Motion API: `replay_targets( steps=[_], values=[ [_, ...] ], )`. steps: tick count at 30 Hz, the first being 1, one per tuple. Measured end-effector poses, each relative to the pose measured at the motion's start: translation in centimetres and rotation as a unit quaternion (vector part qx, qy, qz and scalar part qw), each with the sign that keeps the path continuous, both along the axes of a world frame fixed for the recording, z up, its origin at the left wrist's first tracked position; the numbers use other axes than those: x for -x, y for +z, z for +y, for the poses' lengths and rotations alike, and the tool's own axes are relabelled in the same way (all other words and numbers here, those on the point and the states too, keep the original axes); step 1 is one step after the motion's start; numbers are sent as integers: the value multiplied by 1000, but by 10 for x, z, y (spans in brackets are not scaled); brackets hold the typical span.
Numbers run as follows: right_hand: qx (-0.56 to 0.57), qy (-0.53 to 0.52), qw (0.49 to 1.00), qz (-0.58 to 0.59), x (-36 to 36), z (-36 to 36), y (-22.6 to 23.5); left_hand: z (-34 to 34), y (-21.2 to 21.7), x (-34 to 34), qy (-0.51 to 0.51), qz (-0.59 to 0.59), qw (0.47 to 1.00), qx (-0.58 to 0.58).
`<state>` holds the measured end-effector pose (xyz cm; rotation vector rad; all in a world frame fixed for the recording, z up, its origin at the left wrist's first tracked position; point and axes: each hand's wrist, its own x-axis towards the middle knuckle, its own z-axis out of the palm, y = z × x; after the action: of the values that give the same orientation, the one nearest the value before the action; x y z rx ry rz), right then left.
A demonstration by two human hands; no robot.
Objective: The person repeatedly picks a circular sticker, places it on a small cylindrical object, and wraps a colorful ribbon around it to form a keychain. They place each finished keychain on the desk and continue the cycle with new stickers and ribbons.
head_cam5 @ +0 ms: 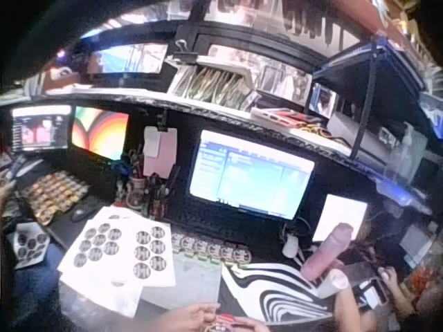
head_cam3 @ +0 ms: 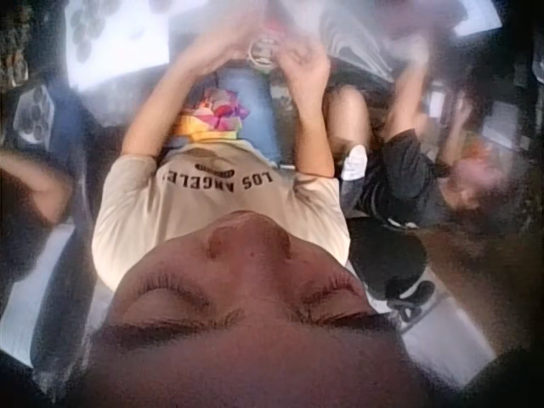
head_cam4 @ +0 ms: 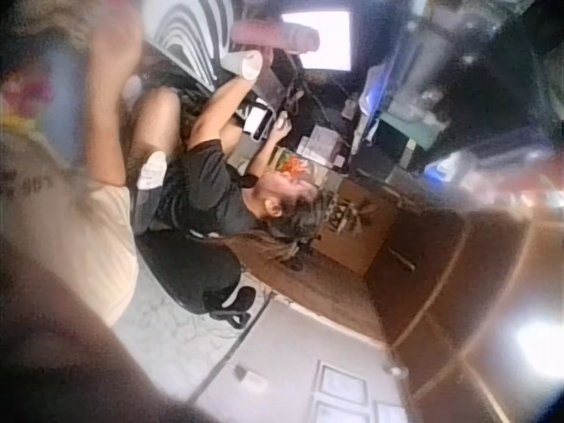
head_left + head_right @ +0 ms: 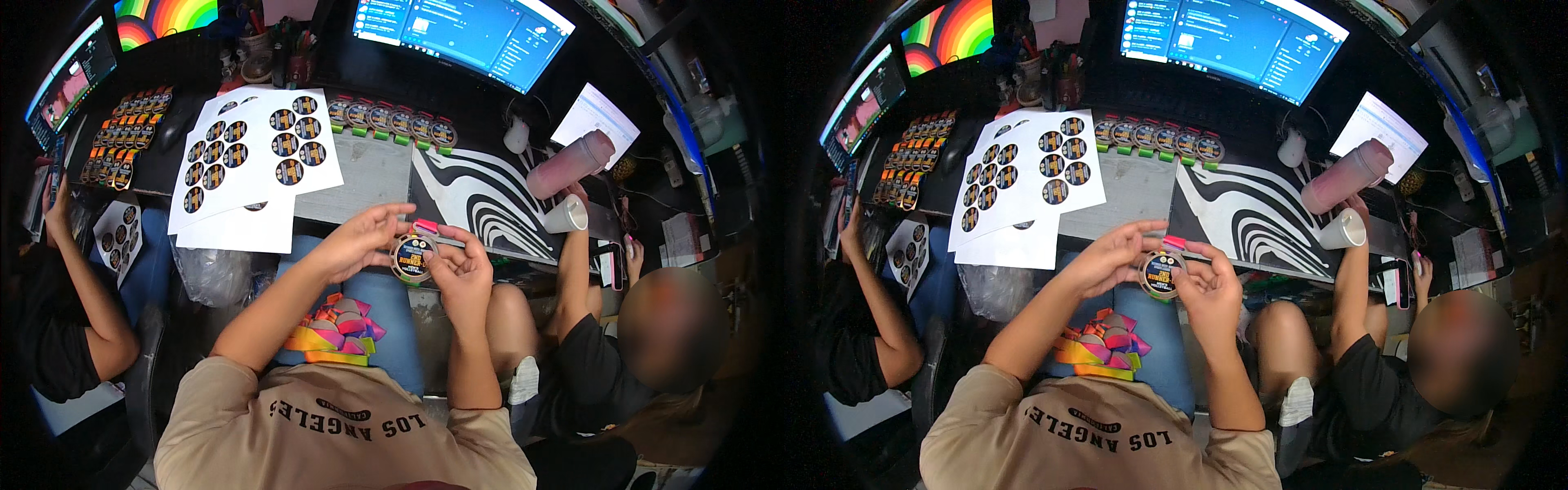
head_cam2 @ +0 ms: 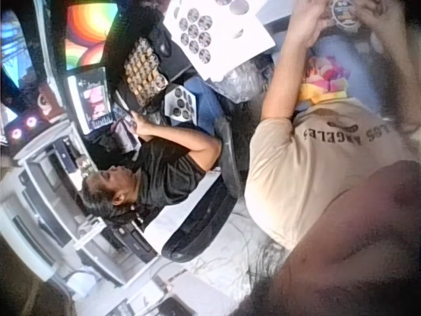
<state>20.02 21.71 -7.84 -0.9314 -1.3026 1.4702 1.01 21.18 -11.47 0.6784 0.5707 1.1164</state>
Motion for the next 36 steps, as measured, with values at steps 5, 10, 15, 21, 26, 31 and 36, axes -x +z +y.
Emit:
replay_targets(
  steps=[5,10,15,21,26,31,36],
  values=[
    [-14,-17,1000,11,2,5,-8,-24,2,-11,27,76,996,-27],
    [10,5,1000,14,4,9,-10,-31,1,-16,96,62,992,-59],
    [37,28,999,18,1,18,-11,-26,-2,-18,109,108,987,-48],
    [3,-22,1000,-11,-20,100,-20,22,-15,-39,214,330,903,-175],
    [17,-60,997,-55,-42,233,-29,61,-17,-69,183,628,712,-255],
    [127,-1,991,-32,-47,293,-50,99,-20,-97,175,702,643,-253],
    [135,55,988,-45,-44,306,-52,135,-30,-111,239,718,604,-251]
  ],
)
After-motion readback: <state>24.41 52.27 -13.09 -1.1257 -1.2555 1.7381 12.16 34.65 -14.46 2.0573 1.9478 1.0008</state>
